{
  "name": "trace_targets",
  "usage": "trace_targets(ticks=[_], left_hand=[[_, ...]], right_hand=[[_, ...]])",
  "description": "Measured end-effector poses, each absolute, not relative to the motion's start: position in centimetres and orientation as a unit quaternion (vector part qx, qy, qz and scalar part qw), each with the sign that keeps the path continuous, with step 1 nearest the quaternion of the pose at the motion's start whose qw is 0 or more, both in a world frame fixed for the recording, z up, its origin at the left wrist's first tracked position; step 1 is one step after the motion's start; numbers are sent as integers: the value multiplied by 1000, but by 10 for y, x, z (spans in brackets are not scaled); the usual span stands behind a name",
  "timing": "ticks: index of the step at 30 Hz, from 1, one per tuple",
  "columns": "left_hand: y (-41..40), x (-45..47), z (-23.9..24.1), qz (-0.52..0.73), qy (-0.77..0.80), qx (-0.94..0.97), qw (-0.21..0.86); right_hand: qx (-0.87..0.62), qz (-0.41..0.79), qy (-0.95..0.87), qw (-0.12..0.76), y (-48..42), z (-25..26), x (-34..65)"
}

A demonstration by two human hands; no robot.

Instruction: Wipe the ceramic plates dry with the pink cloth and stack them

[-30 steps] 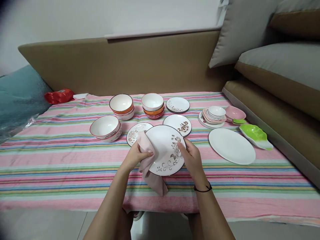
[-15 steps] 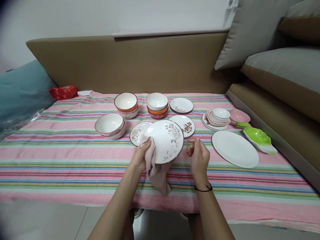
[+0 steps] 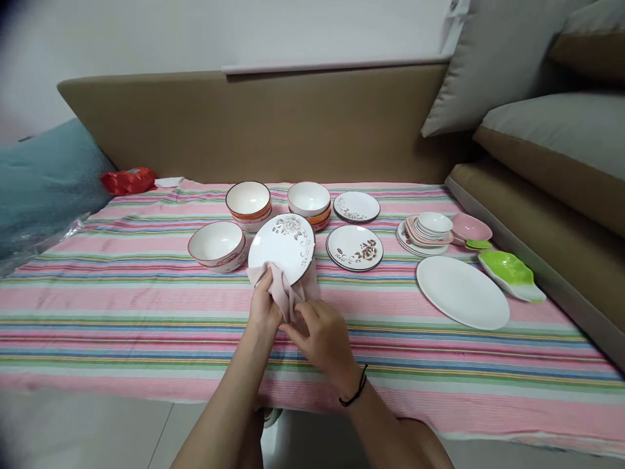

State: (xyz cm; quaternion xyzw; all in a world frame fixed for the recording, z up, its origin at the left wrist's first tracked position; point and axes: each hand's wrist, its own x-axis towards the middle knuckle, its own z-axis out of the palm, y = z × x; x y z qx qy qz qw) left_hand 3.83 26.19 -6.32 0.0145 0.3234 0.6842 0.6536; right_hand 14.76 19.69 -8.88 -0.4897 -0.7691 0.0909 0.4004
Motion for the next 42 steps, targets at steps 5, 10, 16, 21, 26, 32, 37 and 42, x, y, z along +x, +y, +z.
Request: trace_targets(ticks=[5,10,16,21,26,32,37,42], left_hand=[[261,42,-64,701,328,48,631],[261,44,-67,707,344,72,614],[262,46,-68,711,348,65,608],[264,43,-68,707,348,57,612],[263,43,-70,706,329,67,624],[258,46,-68,694,329,65,638],[254,49,-68,700,325,76,631],[252,51,-67,699,333,95,626]], right_hand=[[-482,69,-776,400,197,-91,146],[-496,77,-741,446,195,-86,153],[-487,147,-755,413,194,-87,153],[-526,166,-747,371,192,-95,139],[-560,198,-709,379,191,-96,134],[-582,167,-694,388,189,-97,129],[-587,170,-682,403,190,-97,127],[-589,116,-685,414,191,-96,131]])
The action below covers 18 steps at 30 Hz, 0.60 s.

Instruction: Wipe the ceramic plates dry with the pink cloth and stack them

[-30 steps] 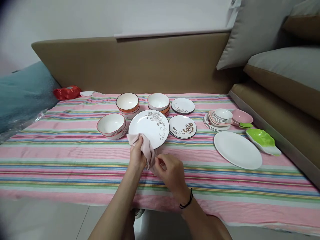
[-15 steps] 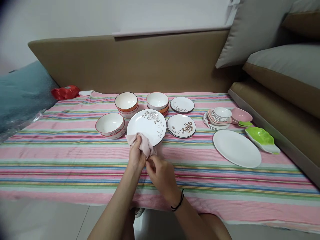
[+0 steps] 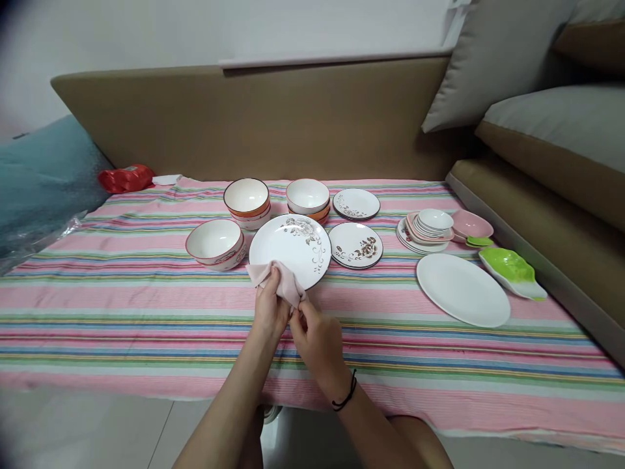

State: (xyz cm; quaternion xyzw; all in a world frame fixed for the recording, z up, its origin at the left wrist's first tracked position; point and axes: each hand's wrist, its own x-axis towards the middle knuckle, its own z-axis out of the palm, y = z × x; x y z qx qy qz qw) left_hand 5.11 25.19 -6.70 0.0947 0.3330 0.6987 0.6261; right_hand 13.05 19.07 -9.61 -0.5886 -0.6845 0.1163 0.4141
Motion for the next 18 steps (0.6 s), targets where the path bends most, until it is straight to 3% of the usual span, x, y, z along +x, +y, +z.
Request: trace_targets(ticks=[7,18], left_hand=[[262,25,-71,693,438,170,546],[248,16,-71,540,521,255,610]], right_hand=[[-574,-4,-672,468,200,-75,163],[-589,-76,-692,411,219,-80,212]])
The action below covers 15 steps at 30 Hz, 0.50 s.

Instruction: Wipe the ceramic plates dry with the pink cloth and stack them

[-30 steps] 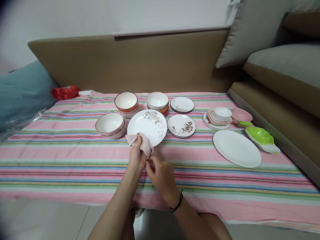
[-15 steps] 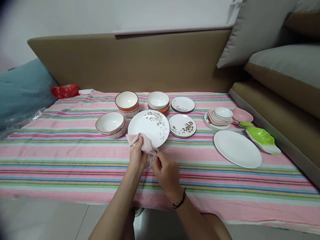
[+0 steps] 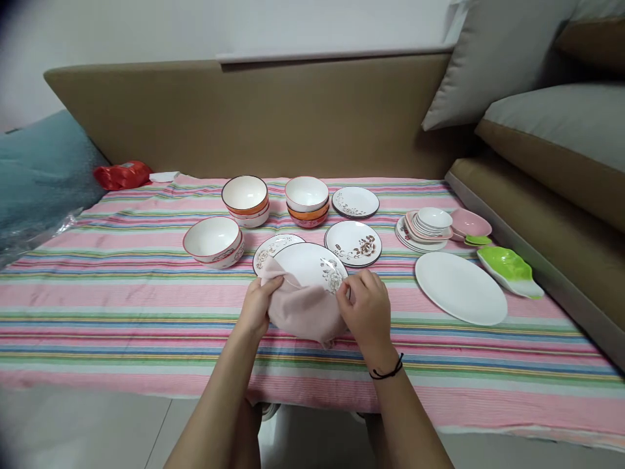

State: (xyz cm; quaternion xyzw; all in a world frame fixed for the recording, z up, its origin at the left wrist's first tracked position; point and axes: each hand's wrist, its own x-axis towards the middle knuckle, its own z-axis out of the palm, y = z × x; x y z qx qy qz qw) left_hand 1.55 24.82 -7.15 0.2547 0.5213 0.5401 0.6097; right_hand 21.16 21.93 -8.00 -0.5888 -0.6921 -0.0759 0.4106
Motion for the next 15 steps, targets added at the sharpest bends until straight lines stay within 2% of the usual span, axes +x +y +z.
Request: trace_targets(ticks=[5,9,15], left_hand=[[251,17,-72,538,524,248,612],[251,23,-69,527,513,254,628],[247,28,-66,505,505,271,646]], right_hand=[[-529,-35,-695,486,213,-71,197],[-453,0,-780,431,207,-69,172],[-496,-12,-789,362,206,-79,161]])
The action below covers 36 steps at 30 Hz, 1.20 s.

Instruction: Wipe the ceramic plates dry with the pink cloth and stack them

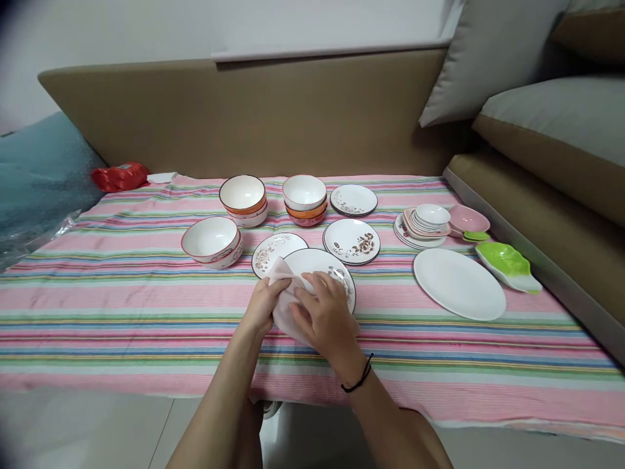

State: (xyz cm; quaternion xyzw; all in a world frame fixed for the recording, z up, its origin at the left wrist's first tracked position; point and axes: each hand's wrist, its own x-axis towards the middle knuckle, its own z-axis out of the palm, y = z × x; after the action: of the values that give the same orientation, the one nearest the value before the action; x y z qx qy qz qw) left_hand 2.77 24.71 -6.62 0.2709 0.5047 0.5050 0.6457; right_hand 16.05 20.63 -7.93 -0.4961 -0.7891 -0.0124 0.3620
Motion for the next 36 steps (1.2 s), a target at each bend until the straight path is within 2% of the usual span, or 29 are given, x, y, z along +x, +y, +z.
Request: trace_targets(ticks=[4,8,12,15,19,22,26,29,36], left_hand=[[246,24,-66,488,478,297,667],[245,23,-66,471,467,310,681],[243,24,-64,455,478,307,686],[243,24,-65,469,478,310,675],[246,23,-72,485,484,310,659],[248,24,-78,488,494,327,641],[245,26,-80,484,445,378,652],[242,29,-79,476,395,419,665],[239,28,-75,460,420,405,669]], right_hand=[[-538,-16,-786,304,207,-83,162],[-564,-28,-775,283,210,-84,163],[-595,-39,-746,295,214,-87,165],[-616,-51,-706,344,216,-88,166],[-502,11,-750,430,212,-77,163],[-380,100,-811,434,207,-67,156],[-363,171,-802,443,206,-66,148],[-368,168,-813,419,209,-67,148],[-486,73,-811,318,212,-68,155]])
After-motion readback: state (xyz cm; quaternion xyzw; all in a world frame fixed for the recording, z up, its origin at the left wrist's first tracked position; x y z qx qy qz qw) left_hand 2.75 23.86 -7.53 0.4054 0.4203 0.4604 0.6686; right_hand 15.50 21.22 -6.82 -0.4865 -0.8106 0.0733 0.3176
